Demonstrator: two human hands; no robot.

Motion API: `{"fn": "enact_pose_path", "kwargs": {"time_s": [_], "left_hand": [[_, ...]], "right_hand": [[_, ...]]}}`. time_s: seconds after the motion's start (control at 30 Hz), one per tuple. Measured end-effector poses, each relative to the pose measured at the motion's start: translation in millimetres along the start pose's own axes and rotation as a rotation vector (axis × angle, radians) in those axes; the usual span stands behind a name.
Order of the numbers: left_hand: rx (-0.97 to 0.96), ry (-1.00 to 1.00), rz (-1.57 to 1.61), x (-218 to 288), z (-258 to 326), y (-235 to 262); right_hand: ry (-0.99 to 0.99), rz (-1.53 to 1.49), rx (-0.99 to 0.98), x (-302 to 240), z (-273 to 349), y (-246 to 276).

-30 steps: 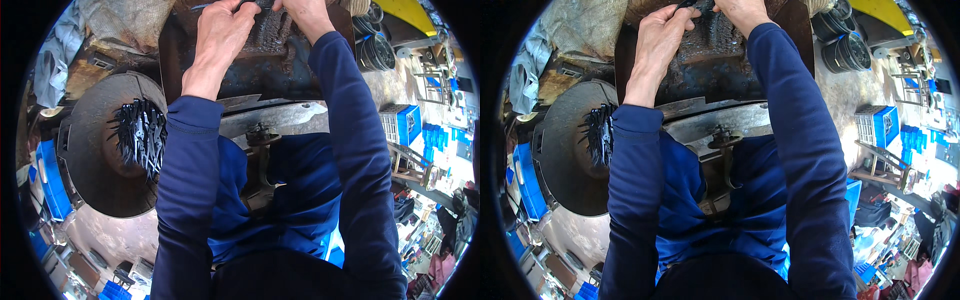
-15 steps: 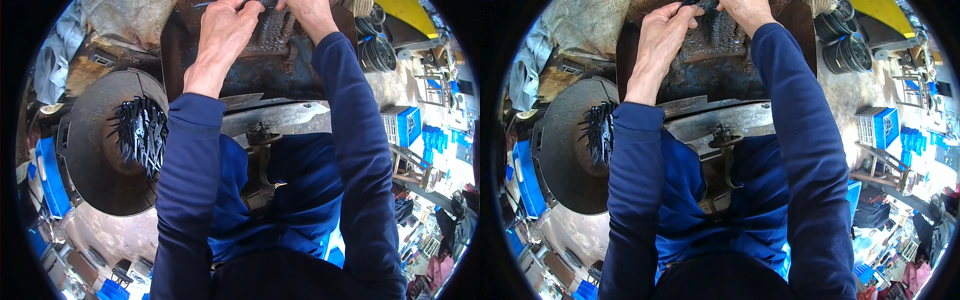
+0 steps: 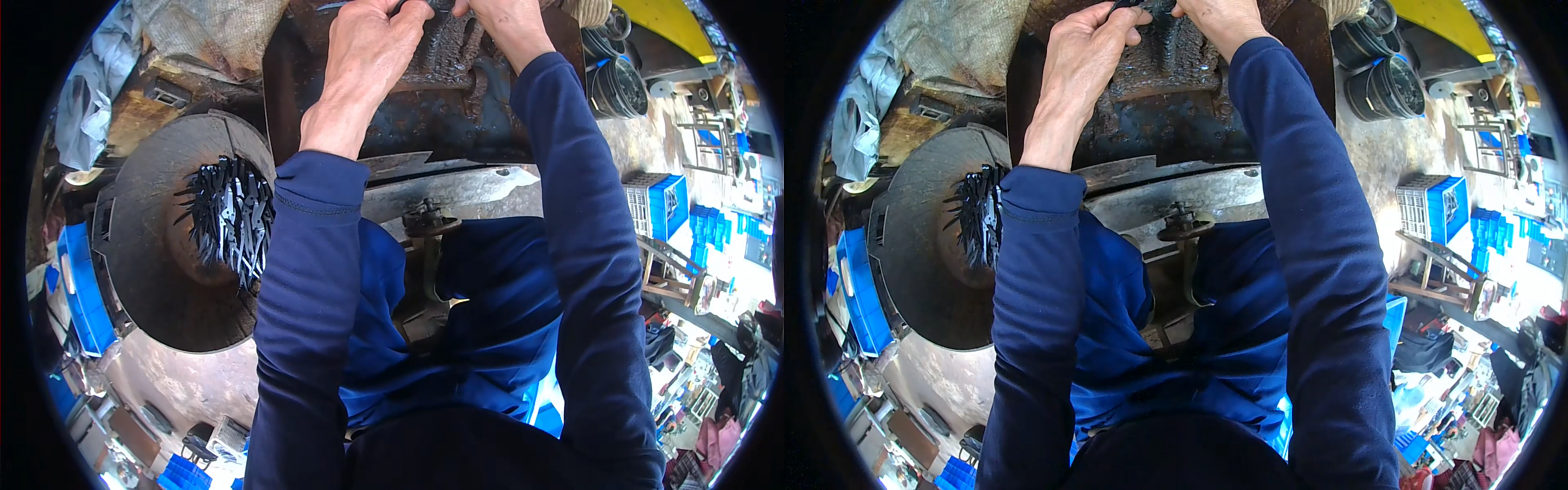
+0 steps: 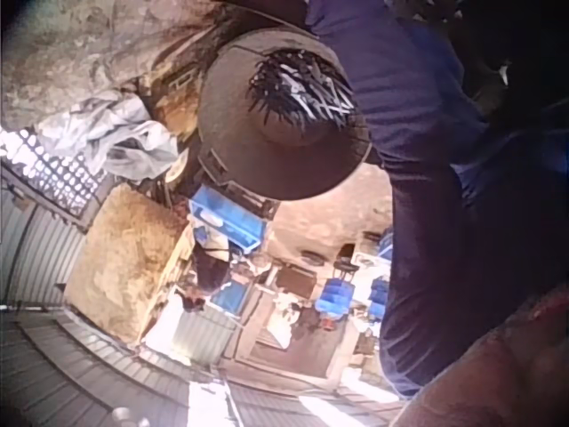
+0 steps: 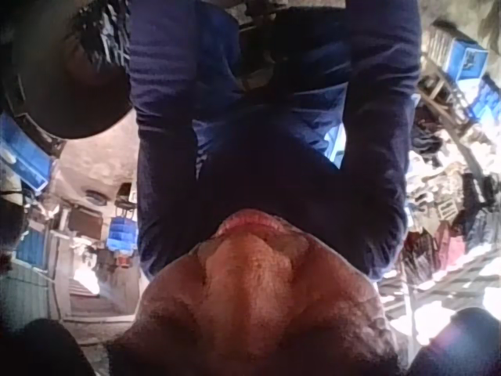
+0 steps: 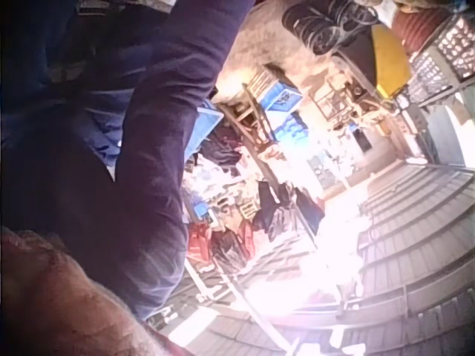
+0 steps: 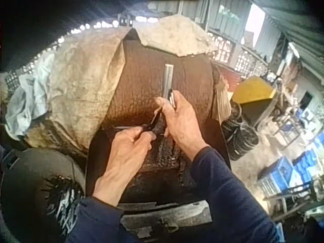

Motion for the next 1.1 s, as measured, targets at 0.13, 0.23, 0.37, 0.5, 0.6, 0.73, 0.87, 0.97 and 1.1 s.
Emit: {"fn": "enact_pose_path", "kwargs": {"time_s": [0.13, 0.23, 0.37, 0.5, 0.6, 0.73, 0.87, 0.97, 1.1], "left_hand": [[-0.002, 0.007, 0.009, -1, 0, -1], [-0.002, -0.004, 0.01, -2, -1, -1], [-0.015, 0.013, 0.034, 0, -1, -1], [-0.006, 0.014, -0.004, 0, 0, 0], [0.003, -0.024, 0.004, -8, -3, -2], [-0.023, -0.019, 0.009, -9, -4, -3], [-0.022, -0.006, 0.042, -11, -5, -4], [-0.02, -0.016, 0.043, -10, -6, -4], [-0.024, -0.002, 0.024, -4, -3, -3]], "right_hand": [[-0.015, -0.015, 0.002, 1, 0, -1], [-0.012, -0.023, 0.002, 2, -1, -1], [-0.021, -0.045, 0.004, 3, 0, 0], [-0.015, -0.044, 0.0, 4, 1, -1], [-0.008, -0.051, -0.006, 5, 1, -1], [0.001, -0.057, -0.006, 5, 2, 0], [-0.04, -0.054, 0.005, 2, 2, -3], [-0.034, -0.054, 0.01, 4, 1, -3], [-0.03, -0.063, 0.008, 6, 0, -2]]}}
Point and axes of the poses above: each hand's wrist, its own z-axis away from the middle knuckle, its own y-axis out of the back of the hand, x = y × z, the point moved 2 cm from there along -z, towards the middle knuckle, and after that the axes turned 9 degrees about -z, right-handed, at the moved point
